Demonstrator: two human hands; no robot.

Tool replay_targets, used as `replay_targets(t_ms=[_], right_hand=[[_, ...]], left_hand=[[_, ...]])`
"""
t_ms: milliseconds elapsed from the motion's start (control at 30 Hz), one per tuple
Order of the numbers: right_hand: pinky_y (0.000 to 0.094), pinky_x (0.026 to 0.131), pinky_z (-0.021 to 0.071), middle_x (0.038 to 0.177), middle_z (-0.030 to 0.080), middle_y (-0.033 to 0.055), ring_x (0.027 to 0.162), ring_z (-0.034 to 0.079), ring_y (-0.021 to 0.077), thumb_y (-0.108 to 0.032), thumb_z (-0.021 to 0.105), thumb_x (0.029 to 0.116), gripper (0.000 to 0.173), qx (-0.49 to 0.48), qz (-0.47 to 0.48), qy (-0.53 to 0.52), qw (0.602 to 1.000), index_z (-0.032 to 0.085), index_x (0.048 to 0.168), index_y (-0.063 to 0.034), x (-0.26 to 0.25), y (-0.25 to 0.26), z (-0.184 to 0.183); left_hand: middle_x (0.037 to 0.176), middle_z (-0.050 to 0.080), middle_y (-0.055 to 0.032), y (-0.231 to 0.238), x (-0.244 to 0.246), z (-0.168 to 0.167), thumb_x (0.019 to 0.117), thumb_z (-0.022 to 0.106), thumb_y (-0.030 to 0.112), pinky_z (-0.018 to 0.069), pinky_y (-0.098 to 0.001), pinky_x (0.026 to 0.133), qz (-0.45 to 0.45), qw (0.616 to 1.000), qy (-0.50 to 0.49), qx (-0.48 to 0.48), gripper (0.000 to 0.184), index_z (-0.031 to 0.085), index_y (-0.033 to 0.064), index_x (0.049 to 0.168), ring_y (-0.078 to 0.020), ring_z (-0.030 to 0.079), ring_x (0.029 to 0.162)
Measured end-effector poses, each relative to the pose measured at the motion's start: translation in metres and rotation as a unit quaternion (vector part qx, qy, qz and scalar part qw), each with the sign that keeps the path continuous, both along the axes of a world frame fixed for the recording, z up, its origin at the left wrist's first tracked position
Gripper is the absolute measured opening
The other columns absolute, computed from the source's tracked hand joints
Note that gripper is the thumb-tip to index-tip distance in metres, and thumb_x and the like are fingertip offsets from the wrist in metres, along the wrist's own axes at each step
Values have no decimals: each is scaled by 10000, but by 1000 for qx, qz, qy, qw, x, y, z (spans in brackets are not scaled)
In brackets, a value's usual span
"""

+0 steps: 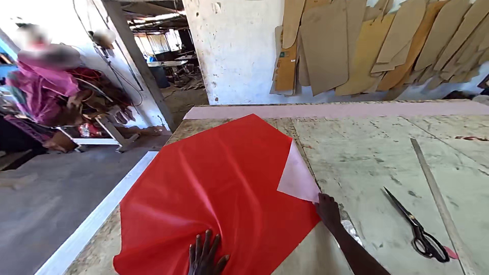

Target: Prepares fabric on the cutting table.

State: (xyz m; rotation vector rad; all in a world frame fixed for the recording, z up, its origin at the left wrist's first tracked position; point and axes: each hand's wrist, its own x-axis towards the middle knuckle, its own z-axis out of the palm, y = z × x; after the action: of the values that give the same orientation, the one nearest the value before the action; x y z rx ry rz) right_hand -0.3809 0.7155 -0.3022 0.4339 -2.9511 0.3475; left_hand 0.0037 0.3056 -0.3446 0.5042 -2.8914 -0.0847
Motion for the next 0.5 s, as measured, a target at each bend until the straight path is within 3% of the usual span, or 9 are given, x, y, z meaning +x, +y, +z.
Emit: replay_targets(t_ms=[67,133,200,267,367,500], right_hand=[[601,943,499,1248,645,205,1197,590,418,-283,612,1011,286,3,1,5,1000,710,1123,-39,-1,6,6],[592,896,538,1174,682,188,1127,647,389,-313,534,1048,328,-50,-39,-8,998,721,1112,-51,-4,16,11],[637,874,532,1097,701,227,1055,674,414,-356,474,1068,410,-164,-128,-45,977,704,1126,-21,-3,28,21],[670,886,499,1029,687,275,1009,659,448,-366,499,1061,442,-266,-199,-52,942,700,1066,28,4,42,26],[636,879,511,988,695,264,957,673,408,-339,535,1041,424,-340,-234,-32,910,711,1023,47,31,70,13],[534,664,562,825,676,181,702,655,288,-323,578,1016,379,-451,-310,-66,834,688,976,38,95,109,-8]], left_hand=[[1721,180,-57,-3,-3,-1,896,336,853,134,-703,1215,-10,1000,-3,2,846,351,379,1597,-424,138,1568],[1720,187,-51,-8,-6,0,894,339,853,129,-698,1218,-21,1000,-6,5,840,359,386,1592,-415,135,1571],[1718,194,-48,-14,-9,3,892,349,852,133,-686,1225,-38,999,-12,11,829,372,396,1584,-403,137,1573],[1714,210,-49,-25,-14,8,889,368,850,143,-670,1232,-67,997,-17,16,821,387,400,1576,-395,145,1573],[1715,208,-35,-43,-25,16,889,361,854,133,-652,1245,-110,993,-44,20,824,380,401,1577,-376,129,1581],[1726,167,-27,-66,-46,29,903,347,844,102,-647,1253,-133,988,-68,33,821,342,401,1594,-358,97,1589]])
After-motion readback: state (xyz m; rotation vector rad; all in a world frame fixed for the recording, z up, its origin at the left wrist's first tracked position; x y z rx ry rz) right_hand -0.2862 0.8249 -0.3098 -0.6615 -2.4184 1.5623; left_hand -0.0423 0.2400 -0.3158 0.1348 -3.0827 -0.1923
